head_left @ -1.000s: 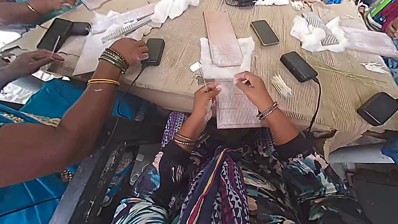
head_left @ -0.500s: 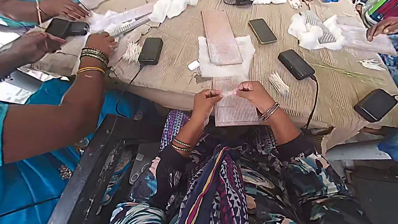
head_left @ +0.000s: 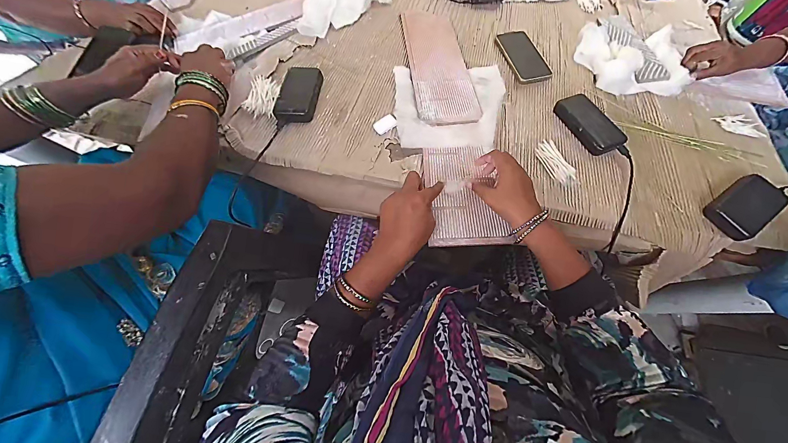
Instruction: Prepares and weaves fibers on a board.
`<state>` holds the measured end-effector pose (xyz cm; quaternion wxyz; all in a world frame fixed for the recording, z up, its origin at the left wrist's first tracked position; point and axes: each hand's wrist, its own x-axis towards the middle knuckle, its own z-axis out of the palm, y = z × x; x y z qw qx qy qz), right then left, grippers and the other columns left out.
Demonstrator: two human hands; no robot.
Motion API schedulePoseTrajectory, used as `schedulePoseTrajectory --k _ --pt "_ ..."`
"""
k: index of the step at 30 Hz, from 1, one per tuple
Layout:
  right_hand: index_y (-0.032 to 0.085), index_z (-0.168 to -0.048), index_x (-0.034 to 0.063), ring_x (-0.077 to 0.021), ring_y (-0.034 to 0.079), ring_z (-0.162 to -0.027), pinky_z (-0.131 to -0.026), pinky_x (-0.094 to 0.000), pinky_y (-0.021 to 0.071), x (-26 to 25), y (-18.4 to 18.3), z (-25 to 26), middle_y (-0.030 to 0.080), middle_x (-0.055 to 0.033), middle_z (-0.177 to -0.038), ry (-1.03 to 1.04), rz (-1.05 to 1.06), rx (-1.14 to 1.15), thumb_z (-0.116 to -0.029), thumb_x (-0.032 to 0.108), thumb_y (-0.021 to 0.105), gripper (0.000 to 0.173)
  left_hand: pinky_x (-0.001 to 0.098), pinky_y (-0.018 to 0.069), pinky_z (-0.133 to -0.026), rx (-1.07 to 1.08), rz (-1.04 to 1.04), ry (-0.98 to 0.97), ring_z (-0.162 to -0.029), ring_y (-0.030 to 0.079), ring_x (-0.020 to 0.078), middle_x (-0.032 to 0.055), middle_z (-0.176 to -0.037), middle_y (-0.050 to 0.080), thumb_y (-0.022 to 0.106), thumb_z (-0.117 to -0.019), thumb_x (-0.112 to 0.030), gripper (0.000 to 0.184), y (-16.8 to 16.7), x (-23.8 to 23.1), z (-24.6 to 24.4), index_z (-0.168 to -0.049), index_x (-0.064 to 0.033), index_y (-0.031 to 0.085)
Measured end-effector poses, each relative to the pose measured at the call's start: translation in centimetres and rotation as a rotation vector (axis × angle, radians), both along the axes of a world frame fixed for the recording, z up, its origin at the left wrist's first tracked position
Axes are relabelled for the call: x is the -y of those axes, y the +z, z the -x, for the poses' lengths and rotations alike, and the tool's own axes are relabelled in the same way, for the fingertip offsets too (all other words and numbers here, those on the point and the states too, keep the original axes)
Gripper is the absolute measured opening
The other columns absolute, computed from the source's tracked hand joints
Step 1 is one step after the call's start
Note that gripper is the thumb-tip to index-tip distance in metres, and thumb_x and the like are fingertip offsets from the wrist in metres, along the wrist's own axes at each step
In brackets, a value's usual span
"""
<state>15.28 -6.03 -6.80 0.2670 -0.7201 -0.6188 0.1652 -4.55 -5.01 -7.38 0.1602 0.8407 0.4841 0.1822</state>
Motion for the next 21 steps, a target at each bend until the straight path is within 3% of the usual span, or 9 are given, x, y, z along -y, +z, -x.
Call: schedulePoseTrajectory --k 2,4,7,10,16,17,18,20,21 --pt "0.066 -0.122 -0.0012 -0.0394 0.066 -0.099 -0.084 -0.0588 0.0509 0.3 -0.8 -0.2 0.066 -0.0227 -0.114 0.024 -0.124 0.022 -0.0897 0.011 0.072 0.035 0.0523 0.0573 -0.073 -0.085 0.043 0.002 -0.089 0.069 0.0360 0.0218 -0.119 0.064 0.057 -0.0981 -0.002 0.037 0.0 -0.1 -0.4 -0.129 -0.0141 0.073" --pt "0.066 -0.125 -0.0023 -0.0398 0.064 -0.115 -0.093 -0.0614 0.0475 0.6 -1.5 0.0 0.066 -0.0214 -0.127 0.151 -0.282 0.106 -0.0935 0.014 0.062 0.035 0.0526 0.0575 -0.073 -0.127 0.043 0.002 -0.090 0.069 0.0363 0.0215 -0.120 0.064 0.057 -0.0968 -0.001 0.039 0.1 -0.1 -0.6 -0.130 -0.0148 0.073" --pt "0.051 -0.148 -0.0006 -0.0336 0.034 -0.153 -0.123 -0.0611 0.0213 1.4 -1.3 1.9 0.039 -0.0141 -0.163 0.390 -0.116 0.325 -0.1083 0.033 0.041 0.054 0.0534 0.0569 -0.070 -0.128 0.019 -0.009 -0.086 0.069 0.0375 0.0228 -0.116 0.064 0.058 -0.0969 -0.003 0.035 0.0 0.0 -0.6 -0.126 -0.0124 0.074" --pt "0.035 -0.158 -0.0004 -0.0327 0.023 -0.157 -0.125 -0.0593 0.0142 2.2 -1.6 3.2 0.026 -0.0156 -0.169 0.459 0.081 0.412 -0.1072 0.049 0.039 0.071 0.0545 0.0573 -0.075 -0.143 0.097 -0.007 -0.092 0.069 0.0376 0.0224 -0.119 0.063 0.065 -0.0961 -0.009 0.033 0.5 0.1 -0.3 -0.128 -0.0113 0.073" --pt "0.029 -0.161 0.0029 -0.0272 0.017 -0.159 -0.126 -0.0593 0.0042 8.0 1.6 2.1 0.021 -0.0124 -0.171 0.528 0.354 0.472 -0.1063 0.061 0.029 0.080 0.0566 0.0556 -0.089 0.094 0.131 -0.069 -0.099 0.070 0.0374 0.0219 -0.105 0.071 0.060 -0.0985 -0.003 0.021 0.2 2.0 2.4 -0.112 0.0017 0.076" --pt "0.034 -0.160 0.0038 -0.0258 0.018 -0.159 -0.127 -0.0593 0.0028 8.7 2.4 1.8 0.025 -0.0109 -0.170 0.544 0.382 0.461 -0.1072 0.060 0.028 0.077 0.0554 0.0558 -0.087 0.100 0.128 -0.073 -0.096 0.071 0.0363 0.0205 -0.102 0.071 0.060 -0.0986 -0.003 0.020 0.1 2.5 2.7 -0.110 0.0010 0.076" --pt "0.047 -0.153 0.0035 -0.0271 0.031 -0.155 -0.126 -0.0611 0.0071 9.1 2.7 1.3 0.039 -0.0113 -0.164 0.544 0.302 0.429 -0.1085 0.055 0.030 0.070 0.0544 0.0565 -0.085 0.115 0.104 -0.074 -0.093 0.071 0.0354 0.0196 -0.099 0.071 0.060 -0.0978 -0.002 0.020 -0.1 2.9 3.0 -0.108 0.0005 0.077" --pt "0.075 -0.118 0.0017 -0.0334 0.065 -0.126 -0.118 -0.0672 0.0277 8.8 1.5 0.7 0.074 -0.0142 -0.123 0.456 -0.102 0.333 -0.1056 0.037 0.040 0.051 0.0535 0.0572 -0.080 0.151 0.034 -0.071 -0.088 0.071 0.0346 0.0190 -0.094 0.071 0.061 -0.0963 0.000 0.019 -0.6 3.4 3.2 -0.105 0.0008 0.078" --pt "0.076 -0.115 0.0020 -0.0340 0.066 -0.123 -0.115 -0.0676 0.0315 8.1 0.8 0.8 0.074 -0.0139 -0.121 0.406 -0.217 0.324 -0.1041 0.034 0.042 0.048 0.0528 0.0577 -0.078 0.163 -0.005 -0.067 -0.086 0.071 0.0342 0.0186 -0.093 0.070 0.061 -0.0959 0.000 0.018 -0.9 3.5 3.2 -0.104 0.0009 0.078"
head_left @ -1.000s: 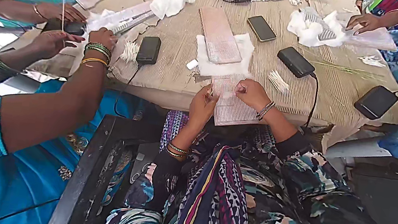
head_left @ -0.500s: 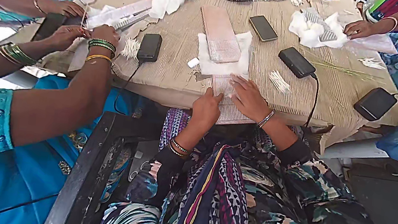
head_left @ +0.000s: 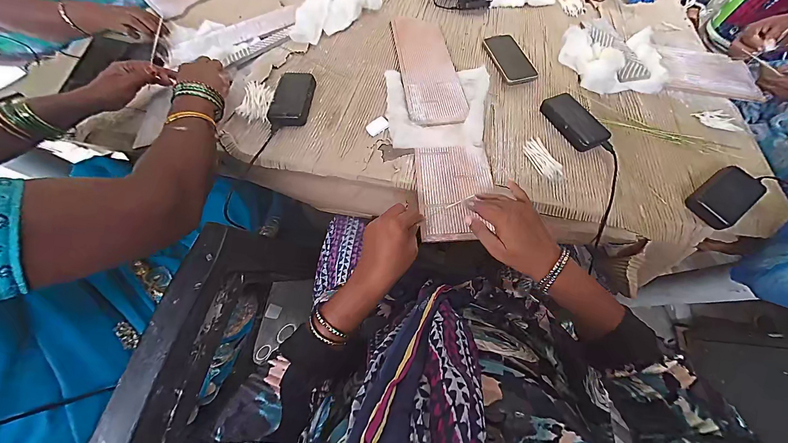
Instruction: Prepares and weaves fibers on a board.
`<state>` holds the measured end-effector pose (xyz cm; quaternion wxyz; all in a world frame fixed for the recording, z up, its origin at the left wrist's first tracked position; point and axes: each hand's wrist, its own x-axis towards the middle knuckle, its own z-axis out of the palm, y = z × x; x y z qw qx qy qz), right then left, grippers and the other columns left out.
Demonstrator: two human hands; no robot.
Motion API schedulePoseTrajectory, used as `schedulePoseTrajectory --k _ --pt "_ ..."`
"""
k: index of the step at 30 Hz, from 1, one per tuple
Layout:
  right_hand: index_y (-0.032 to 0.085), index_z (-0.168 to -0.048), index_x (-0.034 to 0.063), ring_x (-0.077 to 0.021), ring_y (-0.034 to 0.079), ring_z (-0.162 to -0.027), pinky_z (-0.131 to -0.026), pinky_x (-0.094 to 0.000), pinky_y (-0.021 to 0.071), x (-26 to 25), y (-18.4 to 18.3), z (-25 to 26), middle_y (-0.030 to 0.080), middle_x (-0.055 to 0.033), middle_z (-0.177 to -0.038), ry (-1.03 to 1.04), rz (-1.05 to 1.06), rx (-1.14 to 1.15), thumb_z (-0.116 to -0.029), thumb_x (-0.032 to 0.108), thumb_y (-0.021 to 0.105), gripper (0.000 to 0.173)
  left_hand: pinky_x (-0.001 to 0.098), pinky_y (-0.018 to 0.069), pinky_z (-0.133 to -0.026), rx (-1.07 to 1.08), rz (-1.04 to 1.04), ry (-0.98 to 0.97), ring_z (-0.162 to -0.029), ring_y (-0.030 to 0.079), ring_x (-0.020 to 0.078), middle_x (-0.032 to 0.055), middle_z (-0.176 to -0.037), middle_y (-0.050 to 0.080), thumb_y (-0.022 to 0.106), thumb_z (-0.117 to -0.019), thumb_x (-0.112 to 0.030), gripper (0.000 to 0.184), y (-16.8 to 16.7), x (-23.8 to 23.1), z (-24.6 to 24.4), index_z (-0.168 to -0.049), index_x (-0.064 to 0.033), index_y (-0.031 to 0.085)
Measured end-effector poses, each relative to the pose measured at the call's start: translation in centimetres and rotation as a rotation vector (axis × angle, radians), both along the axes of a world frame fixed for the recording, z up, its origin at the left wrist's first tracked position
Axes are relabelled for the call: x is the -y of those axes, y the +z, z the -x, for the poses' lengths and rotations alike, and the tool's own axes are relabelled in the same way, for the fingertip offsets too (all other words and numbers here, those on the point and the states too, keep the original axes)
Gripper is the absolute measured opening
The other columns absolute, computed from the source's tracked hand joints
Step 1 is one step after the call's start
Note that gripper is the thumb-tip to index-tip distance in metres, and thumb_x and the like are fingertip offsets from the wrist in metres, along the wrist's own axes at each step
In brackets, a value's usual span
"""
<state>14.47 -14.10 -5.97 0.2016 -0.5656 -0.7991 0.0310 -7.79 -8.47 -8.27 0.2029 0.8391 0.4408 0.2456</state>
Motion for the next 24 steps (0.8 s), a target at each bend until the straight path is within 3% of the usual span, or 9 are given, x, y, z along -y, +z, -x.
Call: schedulePoseTrajectory --k 1,3,6,9,13,16,18,21,24 --pt "0.072 -0.125 0.0031 -0.0333 0.059 -0.133 -0.117 -0.0669 0.0295 -0.8 -0.3 0.2 0.068 -0.0132 -0.136 -0.021 -0.005 0.023 -0.1050 0.037 0.042 0.049 0.0527 0.0578 -0.078 0.000 -0.022 0.008 -0.086 0.071 0.0342 0.0186 -0.093 0.070 0.061 -0.0960 0.000 0.019 -0.1 0.0 -0.1 -0.103 0.0009 0.078" --pt "0.052 -0.149 0.0034 -0.0326 0.033 -0.153 -0.123 -0.0656 0.0162 -2.2 -0.7 1.2 0.041 -0.0142 -0.162 -0.036 0.168 0.123 -0.1071 0.047 0.040 0.062 0.0531 0.0583 -0.079 -0.020 -0.035 0.010 -0.088 0.072 0.0350 0.0193 -0.095 0.072 0.059 -0.0966 0.000 0.020 -0.2 -0.1 -0.2 -0.104 0.0009 0.078" --pt "0.036 -0.157 0.0001 -0.0312 0.018 -0.159 -0.124 -0.0632 0.0088 -2.7 -1.6 2.3 0.025 -0.0164 -0.169 -0.052 0.367 0.159 -0.1052 0.057 0.039 0.077 0.0532 0.0578 -0.085 -0.052 0.027 -0.013 -0.093 0.073 0.0360 0.0206 -0.101 0.073 0.057 -0.0982 -0.002 0.023 0.2 -0.1 -0.5 -0.107 0.0015 0.077" --pt "0.040 -0.155 -0.0019 -0.0346 0.029 -0.155 -0.123 -0.0647 0.0170 -0.9 -2.3 2.5 0.033 -0.0187 -0.165 -0.029 0.277 0.127 -0.1022 0.066 0.029 0.087 0.0519 0.0569 -0.090 -0.076 0.084 -0.029 -0.099 0.072 0.0367 0.0223 -0.106 0.072 0.054 -0.0998 -0.005 0.024 1.3 0.2 0.3 -0.107 0.0036 0.076" --pt "0.054 -0.144 -0.0067 -0.0385 0.048 -0.143 -0.117 -0.0674 0.0288 2.9 -2.3 1.4 0.049 -0.0222 -0.155 0.034 0.124 0.177 -0.1006 0.068 0.022 0.092 0.0511 0.0583 -0.083 -0.079 0.051 -0.129 -0.094 0.073 0.0370 0.0226 -0.101 0.072 0.053 -0.0982 -0.002 0.023 1.7 1.4 0.7 -0.101 0.0052 0.075" --pt "0.063 -0.136 -0.0033 -0.0368 0.057 -0.136 -0.117 -0.0694 0.0270 4.0 0.0 1.1 0.059 -0.0197 -0.145 0.050 0.147 0.167 -0.1041 0.060 0.025 0.080 0.0500 0.0589 -0.075 -0.033 -0.043 -0.151 -0.086 0.073 0.0364 0.0216 -0.092 0.070 0.055 -0.0966 -0.001 0.020 1.0 2.2 0.6 -0.095 0.0056 0.074" --pt "0.070 -0.125 -0.0023 -0.0396 0.066 -0.124 -0.112 -0.0731 0.0320 3.0 0.5 1.5 0.071 -0.0192 -0.128 0.017 0.003 0.055 -0.1060 0.051 0.028 0.070 0.0482 0.0599 -0.069 0.056 -0.171 -0.106 -0.079 0.073 0.0342 0.0197 -0.087 0.071 0.059 -0.0930 0.002 0.016 0.2 1.9 0.4 -0.091 0.0042 0.075" --pt "0.062 -0.137 -0.0029 -0.0384 0.055 -0.137 -0.113 -0.0709 0.0311 0.0 -0.3 2.6 0.060 -0.0184 -0.145 -0.028 -0.107 0.017 -0.1041 0.050 0.033 0.069 0.0471 0.0604 -0.068 0.083 -0.255 -0.033 -0.077 0.073 0.0331 0.0186 -0.087 0.071 0.058 -0.0927 0.002 0.018 -0.3 0.6 0.2 -0.093 0.0030 0.076" --pt "0.042 -0.153 -0.0051 -0.0355 0.032 -0.154 -0.123 -0.0647 0.0144 -2.3 -0.9 3.2 0.035 -0.0207 -0.164 -0.071 0.204 0.132 -0.1059 0.055 0.033 0.077 0.0498 0.0594 -0.079 -0.028 -0.120 -0.034 -0.089 0.073 0.0360 0.0212 -0.097 0.073 0.053 -0.0982 -0.001 0.024 0.2 -0.6 0.2 -0.101 0.0042 0.076"
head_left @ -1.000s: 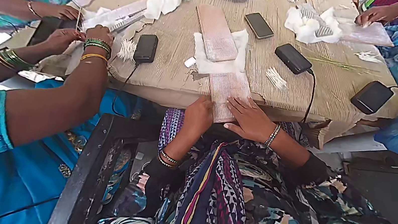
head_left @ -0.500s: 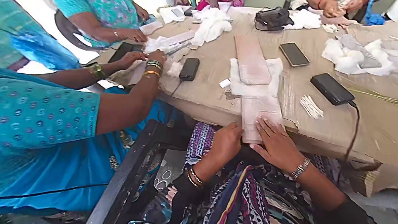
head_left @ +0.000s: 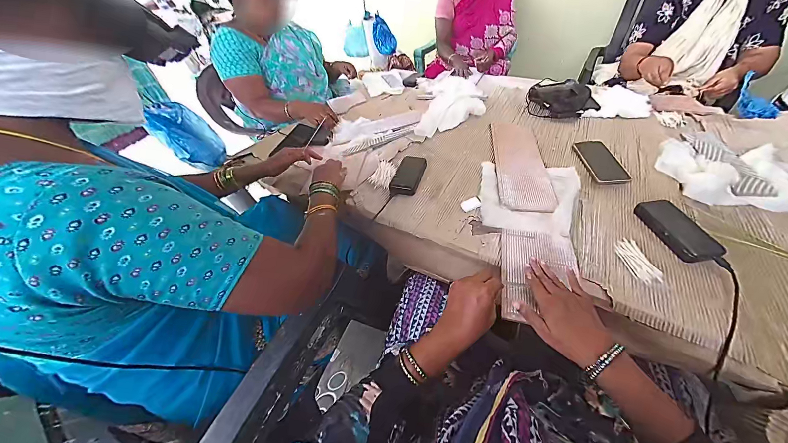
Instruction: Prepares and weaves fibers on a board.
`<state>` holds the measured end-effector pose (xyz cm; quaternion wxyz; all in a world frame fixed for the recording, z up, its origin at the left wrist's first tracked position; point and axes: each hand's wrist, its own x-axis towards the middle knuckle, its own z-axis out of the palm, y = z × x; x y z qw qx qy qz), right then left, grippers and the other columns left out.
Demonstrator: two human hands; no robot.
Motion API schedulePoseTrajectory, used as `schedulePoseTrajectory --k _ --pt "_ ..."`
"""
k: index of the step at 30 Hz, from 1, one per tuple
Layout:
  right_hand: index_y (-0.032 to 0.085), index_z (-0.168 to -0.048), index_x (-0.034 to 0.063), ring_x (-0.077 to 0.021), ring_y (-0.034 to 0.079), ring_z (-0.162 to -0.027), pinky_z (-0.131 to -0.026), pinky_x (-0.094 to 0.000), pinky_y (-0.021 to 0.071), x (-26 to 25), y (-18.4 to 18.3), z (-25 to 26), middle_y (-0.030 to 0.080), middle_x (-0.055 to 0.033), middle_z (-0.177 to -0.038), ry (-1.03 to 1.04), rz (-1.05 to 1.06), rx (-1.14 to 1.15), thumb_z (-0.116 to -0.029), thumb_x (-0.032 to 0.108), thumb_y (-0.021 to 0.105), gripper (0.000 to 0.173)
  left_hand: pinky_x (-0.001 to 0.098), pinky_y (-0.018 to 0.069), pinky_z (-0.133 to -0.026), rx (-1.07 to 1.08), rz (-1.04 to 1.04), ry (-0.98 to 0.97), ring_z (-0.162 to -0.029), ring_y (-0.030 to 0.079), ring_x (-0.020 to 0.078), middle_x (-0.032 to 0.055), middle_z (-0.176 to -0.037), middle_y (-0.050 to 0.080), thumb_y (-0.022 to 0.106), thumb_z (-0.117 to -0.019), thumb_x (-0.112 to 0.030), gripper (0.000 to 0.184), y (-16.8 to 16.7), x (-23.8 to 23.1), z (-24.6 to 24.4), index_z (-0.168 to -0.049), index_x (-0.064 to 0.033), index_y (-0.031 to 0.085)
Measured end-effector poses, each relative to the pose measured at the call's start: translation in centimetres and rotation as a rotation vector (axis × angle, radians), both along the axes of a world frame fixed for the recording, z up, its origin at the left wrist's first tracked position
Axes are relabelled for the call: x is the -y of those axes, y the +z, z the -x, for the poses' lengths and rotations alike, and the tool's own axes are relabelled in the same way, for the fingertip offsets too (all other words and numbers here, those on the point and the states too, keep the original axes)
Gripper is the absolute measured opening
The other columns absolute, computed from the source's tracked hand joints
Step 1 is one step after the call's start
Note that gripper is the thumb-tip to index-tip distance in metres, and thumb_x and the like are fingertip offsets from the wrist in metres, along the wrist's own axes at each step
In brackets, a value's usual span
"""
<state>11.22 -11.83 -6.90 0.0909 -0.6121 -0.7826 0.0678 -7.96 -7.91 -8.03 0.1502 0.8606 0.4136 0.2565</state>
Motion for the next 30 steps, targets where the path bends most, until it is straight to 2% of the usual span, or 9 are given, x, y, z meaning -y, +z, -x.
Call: schedulePoseTrajectory --k 3,7,9,11,12,16,20,25,30 --pt "0.037 -0.155 -0.0064 -0.0361 0.029 -0.155 -0.125 -0.0617 0.0117 0.4 -0.4 -0.1 0.031 -0.0224 -0.165 0.005 0.104 0.022 -0.1063 0.051 0.034 0.075 0.0496 0.0595 -0.075 -0.021 0.005 -0.020 -0.085 0.073 0.0359 0.0212 -0.093 0.072 0.054 -0.0984 -0.003 0.022 -0.2 -0.2 0.2 -0.098 0.0045 0.075" --pt "0.049 -0.147 -0.0070 -0.0368 0.039 -0.150 -0.123 -0.0640 0.0164 4.6 0.7 -1.1 0.042 -0.0230 -0.159 0.083 0.117 0.024 -0.1067 0.054 0.029 0.076 0.0494 0.0610 -0.069 0.031 -0.078 -0.092 -0.078 0.074 0.0341 0.0194 -0.090 0.073 0.060 -0.0920 0.001 0.016 -1.3 1.2 1.1 -0.093 0.0028 0.076" --pt "0.057 -0.141 -0.0047 -0.0359 0.048 -0.144 -0.123 -0.0649 0.0171 5.6 1.8 -1.7 0.054 -0.0216 -0.151 0.089 0.110 -0.019 -0.1085 0.043 0.034 0.062 0.0480 0.0614 -0.067 0.061 -0.126 -0.112 -0.076 0.074 0.0326 0.0177 -0.089 0.073 0.061 -0.0903 0.003 0.016 -1.8 1.6 1.2 -0.093 0.0014 0.077" --pt "0.071 -0.123 -0.0014 -0.0382 0.072 -0.110 -0.113 -0.0658 0.0362 5.1 1.3 -2.1 0.075 -0.0210 -0.112 0.020 -0.110 -0.104 -0.1042 0.023 0.047 0.039 0.0447 0.0604 -0.062 0.101 -0.191 -0.111 -0.072 0.073 0.0302 0.0156 -0.085 0.072 0.060 -0.0893 0.003 0.017 -2.2 1.9 1.2 -0.092 0.0004 0.077" --pt "0.075 -0.116 0.0008 -0.0385 0.073 -0.096 -0.101 -0.0630 0.0456 4.4 0.8 -2.2 0.075 -0.0196 -0.099 -0.012 -0.204 -0.093 -0.1003 0.017 0.053 0.031 0.0433 0.0599 -0.061 0.122 -0.215 -0.108 -0.071 0.073 0.0293 0.0152 -0.084 0.072 0.059 -0.0901 0.002 0.018 -2.3 2.0 1.1 -0.091 0.0003 0.077" --pt "0.074 -0.086 0.0001 -0.0384 0.068 -0.089 -0.080 -0.0561 0.0497 2.8 0.5 -2.0 0.069 -0.0186 -0.088 -0.010 -0.263 -0.040 -0.0944 0.007 0.061 0.017 0.0423 0.0599 -0.061 0.133 -0.265 -0.093 -0.072 0.074 0.0291 0.0152 -0.084 0.073 0.058 -0.0906 0.001 0.019 -1.5 2.0 1.5 -0.091 0.0000 0.077" --pt "0.075 -0.085 0.0019 -0.0343 0.067 -0.085 -0.077 -0.0508 0.0489 2.8 1.0 -0.9 0.068 -0.0153 -0.084 0.026 -0.291 -0.011 -0.0956 0.008 0.060 0.019 0.0536 0.0577 -0.069 -0.069 -0.175 -0.150 -0.080 0.074 0.0366 0.0177 -0.091 0.074 0.063 -0.0956 -0.010 0.019 0.3 1.5 1.3 -0.105 -0.0011 0.077" --pt "0.076 -0.088 0.0021 -0.0345 0.068 -0.090 -0.078 -0.0513 0.0488 2.0 1.5 -1.9 0.070 -0.0155 -0.090 0.011 -0.237 0.022 -0.0964 0.007 0.059 0.020 0.0553 0.0584 -0.069 -0.094 -0.050 -0.170 -0.081 0.075 0.0377 0.0193 -0.089 0.075 0.058 -0.0959 -0.001 0.019 1.2 0.8 -0.8 -0.096 0.0010 0.077" --pt "0.079 -0.096 0.0013 -0.0413 0.066 -0.100 -0.088 -0.0615 0.0448 -1.0 3.2 -9.4 0.071 -0.0215 -0.100 -0.362 -0.107 -0.023 -0.0947 0.007 0.066 0.014 0.0602 0.0577 -0.074 -0.069 -0.010 -0.053 -0.086 0.075 0.0409 0.0220 -0.092 0.074 0.059 -0.0984 -0.003 0.019 1.1 -1.2 0.6 -0.098 0.0043 0.076"
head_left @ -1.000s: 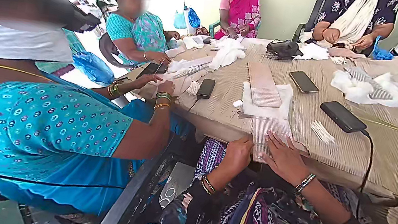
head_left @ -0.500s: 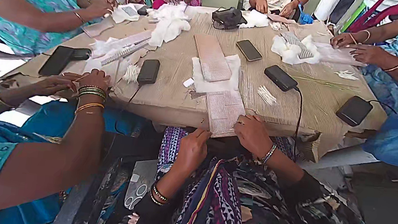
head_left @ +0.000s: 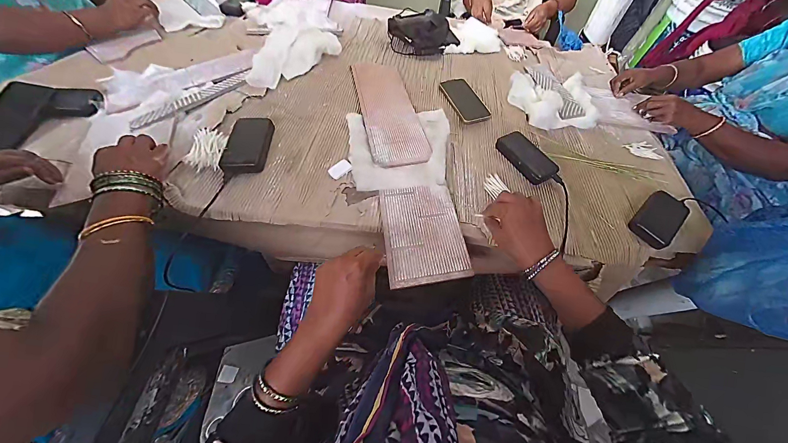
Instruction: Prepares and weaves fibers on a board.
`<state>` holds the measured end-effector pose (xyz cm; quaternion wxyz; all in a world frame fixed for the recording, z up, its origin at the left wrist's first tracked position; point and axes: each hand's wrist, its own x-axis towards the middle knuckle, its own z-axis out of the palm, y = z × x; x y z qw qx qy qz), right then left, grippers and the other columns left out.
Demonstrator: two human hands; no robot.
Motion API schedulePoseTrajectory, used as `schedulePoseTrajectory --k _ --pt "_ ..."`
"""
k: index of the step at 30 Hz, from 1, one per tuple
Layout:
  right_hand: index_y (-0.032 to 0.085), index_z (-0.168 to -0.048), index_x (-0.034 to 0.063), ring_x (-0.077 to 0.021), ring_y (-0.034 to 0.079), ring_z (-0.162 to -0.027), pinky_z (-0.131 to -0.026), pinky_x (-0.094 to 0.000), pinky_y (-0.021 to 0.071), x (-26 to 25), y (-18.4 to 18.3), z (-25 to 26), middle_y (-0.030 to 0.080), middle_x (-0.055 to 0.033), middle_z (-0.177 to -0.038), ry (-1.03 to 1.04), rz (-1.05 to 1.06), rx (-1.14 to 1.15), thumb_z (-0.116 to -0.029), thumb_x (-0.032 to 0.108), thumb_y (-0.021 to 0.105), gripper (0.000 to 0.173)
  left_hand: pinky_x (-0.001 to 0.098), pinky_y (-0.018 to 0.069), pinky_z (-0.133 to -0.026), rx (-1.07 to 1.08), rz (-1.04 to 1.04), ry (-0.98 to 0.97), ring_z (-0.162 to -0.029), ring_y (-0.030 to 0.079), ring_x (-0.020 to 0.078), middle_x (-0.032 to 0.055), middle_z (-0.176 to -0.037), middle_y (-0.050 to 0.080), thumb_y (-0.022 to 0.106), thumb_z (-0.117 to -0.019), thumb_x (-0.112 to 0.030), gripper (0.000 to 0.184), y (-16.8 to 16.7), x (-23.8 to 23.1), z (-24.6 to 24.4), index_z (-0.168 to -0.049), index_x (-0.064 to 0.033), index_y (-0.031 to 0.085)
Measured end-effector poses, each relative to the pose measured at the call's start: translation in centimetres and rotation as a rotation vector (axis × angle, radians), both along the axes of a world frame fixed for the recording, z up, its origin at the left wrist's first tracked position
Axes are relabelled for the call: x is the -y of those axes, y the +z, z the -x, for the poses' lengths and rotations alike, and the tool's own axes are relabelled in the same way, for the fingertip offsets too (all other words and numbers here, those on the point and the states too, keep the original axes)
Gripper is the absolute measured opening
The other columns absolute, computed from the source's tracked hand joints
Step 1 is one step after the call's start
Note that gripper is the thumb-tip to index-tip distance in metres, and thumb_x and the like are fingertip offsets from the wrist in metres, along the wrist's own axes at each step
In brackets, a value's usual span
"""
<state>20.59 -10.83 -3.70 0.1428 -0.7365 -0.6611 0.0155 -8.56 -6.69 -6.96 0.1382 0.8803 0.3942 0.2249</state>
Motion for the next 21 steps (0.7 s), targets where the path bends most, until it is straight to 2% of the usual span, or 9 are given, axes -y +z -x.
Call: schedulePoseTrajectory --k 3,6,10,12,14,16,18,19,21 --pt "0.078 -0.099 0.0005 -0.0440 0.067 -0.101 -0.090 -0.0649 0.0438 -2.3 0.2 -3.1 0.073 -0.0237 -0.100 -0.172 -0.055 0.007 -0.0946 0.008 0.068 0.013 0.0591 0.0570 -0.077 0.046 0.059 0.021 -0.088 0.074 0.0402 0.0217 -0.094 0.074 0.058 -0.1003 -0.006 0.020 -0.1 -0.6 0.6 -0.100 0.0045 0.076" --pt "0.075 -0.100 -0.0017 -0.0462 0.066 -0.100 -0.088 -0.0660 0.0437 -3.7 0.0 -3.7 0.070 -0.0267 -0.100 -0.239 -0.037 0.047 -0.0932 0.015 0.073 0.018 0.0581 0.0564 -0.080 0.061 0.136 0.012 -0.088 0.074 0.0388 0.0216 -0.096 0.074 0.057 -0.1017 -0.007 0.022 0.1 -0.4 0.9 -0.102 0.0040 0.075" --pt "0.075 -0.104 0.0000 -0.0425 0.066 -0.094 -0.083 -0.0646 0.0458 -4.8 -0.5 -1.4 0.070 -0.0226 -0.099 -0.085 -0.208 -0.049 -0.0901 0.021 0.078 0.025 0.0506 0.0555 -0.082 0.130 0.314 0.043 -0.085 0.071 0.0301 0.0171 -0.093 0.073 0.055 -0.1042 -0.013 0.025 -0.6 -1.0 1.9 -0.104 0.0015 0.075" --pt "0.075 -0.104 0.0009 -0.0400 0.067 -0.091 -0.082 -0.0635 0.0470 -5.8 -1.5 0.7 0.070 -0.0204 -0.097 0.000 -0.186 -0.080 -0.0874 0.031 0.081 0.035 0.0427 0.0540 -0.079 0.187 0.388 0.051 -0.082 0.067 0.0219 0.0126 -0.091 0.072 0.054 -0.1049 -0.016 0.026 -1.0 -1.3 2.0 -0.105 -0.0004 0.075" --pt "0.074 -0.106 0.0019 -0.0397 0.066 -0.095 -0.083 -0.0612 0.0470 -6.6 -2.1 2.7 0.069 -0.0209 -0.101 0.016 -0.131 -0.063 -0.0855 0.035 0.082 0.040 0.0363 0.0541 -0.078 0.250 0.417 0.047 -0.080 0.066 0.0158 0.0092 -0.091 0.071 0.054 -0.1045 -0.016 0.025 -1.0 -1.4 1.9 -0.105 -0.0017 0.075" --pt "0.072 -0.103 0.0004 -0.0433 0.065 -0.097 -0.082 -0.0622 0.0474 -6.1 -1.6 4.4 0.066 -0.0241 -0.103 0.012 -0.115 -0.067 -0.0881 0.022 0.081 0.027 0.0300 0.0534 -0.076 0.313 0.424 0.042 -0.078 0.064 0.0105 0.0065 -0.091 0.071 0.054 -0.1036 -0.016 0.024 -0.9 -1.2 1.8 -0.104 -0.0025 0.075" --pt "0.073 -0.098 -0.0025 -0.0427 0.065 -0.094 -0.081 -0.0624 0.0473 -5.6 -1.1 4.9 0.067 -0.0245 -0.099 -0.007 -0.142 -0.198 -0.0919 0.007 0.072 0.011 0.0246 0.0521 -0.074 0.377 0.434 0.032 -0.077 0.063 0.0060 0.0050 -0.091 0.071 0.055 -0.1025 -0.014 0.023 -0.7 -0.9 1.9 -0.103 -0.0019 0.075" --pt "0.073 -0.100 -0.0044 -0.0393 0.066 -0.091 -0.080 -0.0596 0.0485 -5.4 -0.8 4.8 0.068 -0.0235 -0.099 -0.020 -0.146 -0.338 -0.0948 0.006 0.068 0.012 0.0213 0.0513 -0.074 0.419 0.439 0.030 -0.077 0.062 0.0031 0.0039 -0.091 0.070 0.056 -0.1018 -0.014 0.022 -0.6 -0.9 2.1 -0.102 -0.0015 0.074" --pt "0.069 -0.098 -0.0038 -0.0216 0.058 -0.076 -0.070 -0.0403 0.0490 -4.6 -0.4 3.9 0.065 -0.0143 -0.088 0.004 -0.092 -0.694 -0.0982 0.009 0.066 0.013 0.0185 0.0518 -0.075 0.524 0.488 0.036 -0.080 0.063 -0.0002 0.0040 -0.097 0.072 0.059 -0.1006 -0.013 0.020 -0.4 -1.0 2.1 -0.103 0.0006 0.074"
